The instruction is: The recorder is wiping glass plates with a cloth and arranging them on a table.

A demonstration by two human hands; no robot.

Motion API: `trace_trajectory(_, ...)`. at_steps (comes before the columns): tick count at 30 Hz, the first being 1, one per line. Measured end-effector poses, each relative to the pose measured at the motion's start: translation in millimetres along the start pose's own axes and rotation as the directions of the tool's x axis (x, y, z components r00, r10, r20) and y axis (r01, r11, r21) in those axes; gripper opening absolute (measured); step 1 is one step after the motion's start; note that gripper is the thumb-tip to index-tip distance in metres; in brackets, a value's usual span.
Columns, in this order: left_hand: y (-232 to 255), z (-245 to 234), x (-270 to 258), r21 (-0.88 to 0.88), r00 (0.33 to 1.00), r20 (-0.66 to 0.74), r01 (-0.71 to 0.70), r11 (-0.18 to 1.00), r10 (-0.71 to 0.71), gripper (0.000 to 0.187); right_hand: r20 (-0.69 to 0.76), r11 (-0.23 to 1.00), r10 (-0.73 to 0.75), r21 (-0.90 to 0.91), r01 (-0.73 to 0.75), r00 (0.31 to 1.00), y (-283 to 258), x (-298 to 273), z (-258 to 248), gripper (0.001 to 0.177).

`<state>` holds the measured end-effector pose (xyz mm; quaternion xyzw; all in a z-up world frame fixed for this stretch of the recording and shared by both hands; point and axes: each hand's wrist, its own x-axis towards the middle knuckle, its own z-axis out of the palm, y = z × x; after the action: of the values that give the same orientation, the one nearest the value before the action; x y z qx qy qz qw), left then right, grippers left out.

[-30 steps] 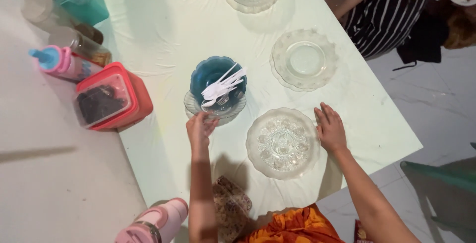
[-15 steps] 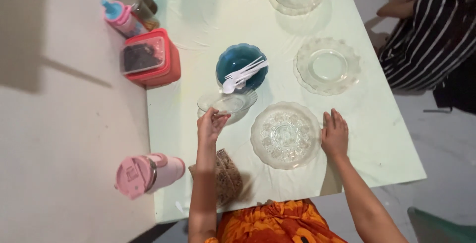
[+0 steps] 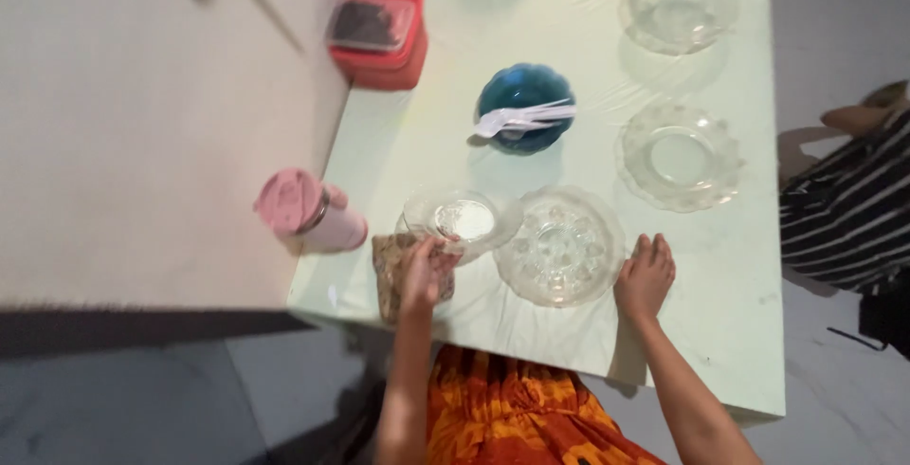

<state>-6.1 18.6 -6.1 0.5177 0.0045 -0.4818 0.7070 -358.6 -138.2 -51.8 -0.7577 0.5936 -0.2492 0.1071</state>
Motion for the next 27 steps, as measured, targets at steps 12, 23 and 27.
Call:
trace_trajectory(12, -44.9, -130.1, -215.4, -0.011, 0.938, -0.326, -0.128, 0.992, 0.117, 0.014, 0.084, 0.918, 0.173, 0.348, -0.192, 0.981, 27.1, 38.6, 33.6, 0.045)
trace_trajectory(23, 72.6, -169.9, -192.1, 0.375, 0.925, -0.342, -0.024, 0.927, 0.163, 0.013, 0.613, 0.894, -0.306, 0.447, -0.001, 0.729, -287.2, -75.0, 83.4, 0.073)
trace_trajectory(27, 110.4, -181.2, -168.8, 0.615, 0.971, -0.223, 0.075, 0.785, 0.082, 0.010, 0.640, 0.963, -0.235, 0.051, 0.264, 0.732, -342.6, -103.7, 89.9, 0.080)
